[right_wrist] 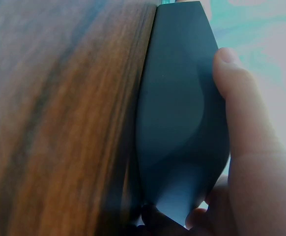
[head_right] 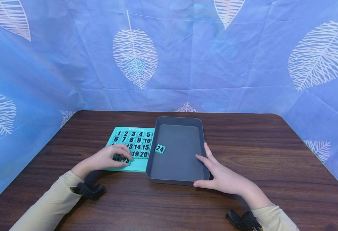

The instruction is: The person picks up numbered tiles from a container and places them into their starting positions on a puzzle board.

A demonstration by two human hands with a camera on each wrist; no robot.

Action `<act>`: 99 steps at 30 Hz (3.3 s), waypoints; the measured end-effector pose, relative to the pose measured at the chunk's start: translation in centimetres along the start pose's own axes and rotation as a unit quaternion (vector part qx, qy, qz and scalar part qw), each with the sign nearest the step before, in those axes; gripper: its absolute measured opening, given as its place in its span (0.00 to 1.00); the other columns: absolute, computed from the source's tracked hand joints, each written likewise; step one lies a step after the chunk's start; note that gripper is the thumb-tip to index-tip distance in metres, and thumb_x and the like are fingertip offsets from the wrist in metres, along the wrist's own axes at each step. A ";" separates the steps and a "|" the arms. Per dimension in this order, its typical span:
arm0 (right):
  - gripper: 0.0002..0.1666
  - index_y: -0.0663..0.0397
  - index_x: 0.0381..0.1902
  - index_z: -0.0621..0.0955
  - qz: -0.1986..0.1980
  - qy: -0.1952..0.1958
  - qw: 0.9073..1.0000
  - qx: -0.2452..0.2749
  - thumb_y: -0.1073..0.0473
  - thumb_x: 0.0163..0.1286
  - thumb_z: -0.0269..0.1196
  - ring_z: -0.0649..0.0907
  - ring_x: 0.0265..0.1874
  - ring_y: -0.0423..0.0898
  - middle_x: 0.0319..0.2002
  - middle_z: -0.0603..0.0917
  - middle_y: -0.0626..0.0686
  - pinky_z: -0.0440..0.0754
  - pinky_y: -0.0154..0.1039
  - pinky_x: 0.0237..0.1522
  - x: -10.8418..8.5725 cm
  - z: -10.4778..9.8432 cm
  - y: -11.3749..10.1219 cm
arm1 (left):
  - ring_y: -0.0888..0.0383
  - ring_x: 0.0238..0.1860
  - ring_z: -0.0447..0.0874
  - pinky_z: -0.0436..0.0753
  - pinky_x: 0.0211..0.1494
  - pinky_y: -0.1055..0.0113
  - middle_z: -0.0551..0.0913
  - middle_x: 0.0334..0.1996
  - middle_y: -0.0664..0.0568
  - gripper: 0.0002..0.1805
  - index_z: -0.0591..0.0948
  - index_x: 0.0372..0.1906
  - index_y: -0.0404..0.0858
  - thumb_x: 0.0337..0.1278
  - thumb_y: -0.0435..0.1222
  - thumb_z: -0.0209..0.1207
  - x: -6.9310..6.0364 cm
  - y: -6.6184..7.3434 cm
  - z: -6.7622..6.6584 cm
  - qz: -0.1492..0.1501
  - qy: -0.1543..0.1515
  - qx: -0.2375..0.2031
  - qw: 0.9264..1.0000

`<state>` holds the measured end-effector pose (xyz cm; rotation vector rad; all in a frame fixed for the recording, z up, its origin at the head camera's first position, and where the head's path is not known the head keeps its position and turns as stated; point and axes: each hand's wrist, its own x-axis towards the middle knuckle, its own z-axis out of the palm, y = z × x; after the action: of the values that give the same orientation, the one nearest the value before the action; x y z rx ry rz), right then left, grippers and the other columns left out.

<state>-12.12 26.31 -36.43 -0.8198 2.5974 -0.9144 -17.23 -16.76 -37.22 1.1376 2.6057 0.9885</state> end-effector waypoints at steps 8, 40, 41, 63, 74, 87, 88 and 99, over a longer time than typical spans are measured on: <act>0.51 0.53 0.75 0.53 0.001 0.001 1.000 0.001 0.38 0.64 0.61 0.53 0.69 0.69 0.73 0.22 0.50 0.70 0.63 0.54 0.0 0.0 -0.1 | 0.62 0.43 0.76 0.78 0.47 0.64 0.78 0.44 0.61 0.09 0.86 0.44 0.46 0.58 0.37 0.64 -0.3 -0.4 -0.2 -0.002 -0.005 -0.005 1.000; 0.50 0.54 0.75 0.53 0.007 -0.007 1.000 0.007 0.39 0.65 0.61 0.52 0.69 0.69 0.73 0.21 0.51 0.70 0.64 0.54 0.0 0.0 -0.2 | 0.61 0.38 0.75 0.78 0.42 0.61 0.78 0.40 0.58 0.07 0.84 0.43 0.42 0.61 0.35 0.61 3.5 3.0 0.4 -0.007 0.100 0.021 0.995; 0.51 0.54 0.75 0.53 0.008 -0.008 1.000 0.007 0.39 0.65 0.61 0.52 0.69 0.69 0.73 0.22 0.51 0.70 0.64 0.54 0.0 0.0 -0.2 | 0.61 0.38 0.75 0.78 0.42 0.61 0.78 0.40 0.57 0.07 0.84 0.44 0.41 0.61 0.35 0.61 4.0 3.2 0.5 -0.005 0.103 0.018 0.994; 0.50 0.54 0.75 0.53 0.006 -0.001 1.000 0.004 0.40 0.65 0.61 0.52 0.69 0.70 0.73 0.23 0.55 0.70 0.64 0.53 0.0 0.1 -0.1 | 0.53 0.48 0.78 0.77 0.51 0.60 0.78 0.47 0.50 0.14 0.80 0.51 0.35 0.62 0.32 0.59 12.1 4.5 4.1 -0.021 0.111 -0.015 0.994; 0.51 0.55 0.75 0.53 0.008 -0.002 1.000 0.002 0.39 0.65 0.61 0.51 0.69 0.70 0.73 0.22 0.52 0.70 0.64 0.53 0.1 0.0 -0.1 | 0.55 0.50 0.76 0.76 0.52 0.64 0.78 0.47 0.51 0.13 0.80 0.51 0.36 0.62 0.32 0.59 13.1 4.6 4.7 -0.051 0.114 0.068 0.990; 0.51 0.54 0.75 0.54 -0.001 0.004 1.000 -0.004 0.38 0.64 0.61 0.53 0.69 0.69 0.73 0.23 0.53 0.71 0.62 0.53 0.0 0.0 0.0 | 0.56 0.51 0.77 0.59 0.66 0.56 0.80 0.50 0.52 0.17 0.80 0.54 0.41 0.60 0.38 0.61 13.6 4.4 5.0 -0.100 0.088 0.198 0.971; 0.51 0.54 0.75 0.54 -0.001 0.004 1.000 -0.004 0.38 0.64 0.61 0.53 0.69 0.69 0.73 0.23 0.53 0.71 0.62 0.53 0.0 0.0 0.0 | 0.56 0.51 0.77 0.58 0.67 0.56 0.80 0.49 0.52 0.17 0.80 0.54 0.41 0.60 0.38 0.61 13.6 4.4 5.0 -0.103 0.084 0.203 0.970; 0.51 0.55 0.75 0.53 0.000 0.001 1.000 0.000 0.39 0.65 0.61 0.52 0.69 0.70 0.73 0.23 0.56 0.70 0.63 0.53 0.0 0.0 -0.1 | 0.61 0.44 0.79 0.57 0.67 0.55 0.82 0.41 0.57 0.12 0.84 0.46 0.45 0.59 0.44 0.63 13.5 4.3 5.0 -0.091 0.057 0.217 0.970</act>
<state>-12.06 26.26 -36.39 -0.8203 2.5991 -0.9156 -22.35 -2.68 -36.62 0.9109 3.0484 0.4708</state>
